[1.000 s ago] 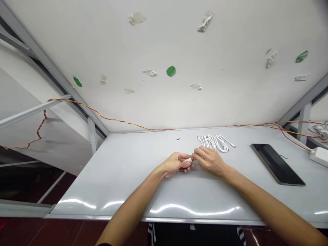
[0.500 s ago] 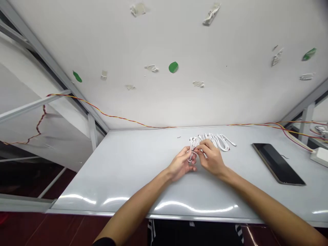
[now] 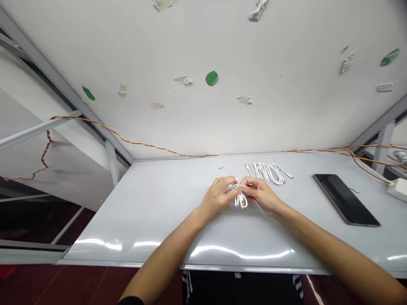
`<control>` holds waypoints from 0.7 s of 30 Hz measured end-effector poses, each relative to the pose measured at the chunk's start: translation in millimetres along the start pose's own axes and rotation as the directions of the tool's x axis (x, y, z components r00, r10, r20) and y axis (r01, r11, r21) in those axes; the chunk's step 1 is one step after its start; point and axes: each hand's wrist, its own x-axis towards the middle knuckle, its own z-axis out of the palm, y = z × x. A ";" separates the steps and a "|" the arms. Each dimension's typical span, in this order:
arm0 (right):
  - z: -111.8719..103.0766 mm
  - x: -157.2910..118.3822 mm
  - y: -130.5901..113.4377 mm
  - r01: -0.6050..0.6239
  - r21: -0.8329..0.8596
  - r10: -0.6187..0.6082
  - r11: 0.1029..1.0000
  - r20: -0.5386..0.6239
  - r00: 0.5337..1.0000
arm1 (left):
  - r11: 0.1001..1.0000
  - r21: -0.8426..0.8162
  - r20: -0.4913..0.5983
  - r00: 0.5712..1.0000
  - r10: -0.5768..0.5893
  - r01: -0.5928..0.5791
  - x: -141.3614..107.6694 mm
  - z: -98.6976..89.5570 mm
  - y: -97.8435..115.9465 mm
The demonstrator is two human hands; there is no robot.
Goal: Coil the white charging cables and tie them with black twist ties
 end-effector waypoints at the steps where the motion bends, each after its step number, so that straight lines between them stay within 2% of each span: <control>1: -0.6 -0.1 1.1 -0.049 0.034 0.049 0.998 0.010 0.999 | 0.999 0.050 0.053 0.998 0.020 -0.022 0.9 -2.3 1.8; 4: -3.4 0.7 5.6 -0.183 0.123 0.175 0.975 0.073 0.982 | 0.989 0.115 0.175 0.982 0.074 -0.095 3.7 -5.5 6.8; 6: -5.2 1.9 6.8 -0.228 0.150 0.211 0.962 0.118 0.970 | 0.981 0.145 0.195 0.976 0.102 -0.131 4.5 -5.8 7.4; 8: -7.1 3.9 5.4 -0.212 0.130 0.197 0.969 0.120 0.973 | 0.969 0.198 0.170 0.979 0.117 -0.150 4.5 -6.5 4.6; 11: -13.6 9.3 0.9 -0.088 -0.019 0.087 0.996 -0.038 0.995 | 0.934 0.345 0.068 0.995 0.079 -0.098 3.9 -11.4 -3.7; 13: -22.1 14.4 -0.8 0.021 -0.233 -0.070 0.972 -0.206 0.976 | 0.866 0.499 -0.038 0.999 0.001 0.018 3.5 -17.7 -9.9; 15: -32.9 19.7 -0.2 0.078 -0.480 -0.252 0.874 -0.310 0.917 | 0.733 0.658 -0.146 0.984 -0.101 0.173 2.9 -25.9 -15.7; 17: -44.2 23.7 2.3 0.082 -0.672 -0.384 0.736 -0.314 0.868 | 0.561 0.764 -0.233 0.947 -0.220 0.319 1.6 -35.1 -20.8; 19: -54.7 26.1 5.5 0.042 -0.816 -0.458 0.577 -0.280 0.844 | 0.407 0.800 -0.302 0.882 -0.361 0.440 -0.2 -43.5 -24.9; 21: -64.2 27.2 7.8 -0.050 -0.915 -0.496 0.401 -0.263 0.828 | 0.299 0.791 -0.364 0.804 -0.470 0.534 -2.0 -49.4 -27.2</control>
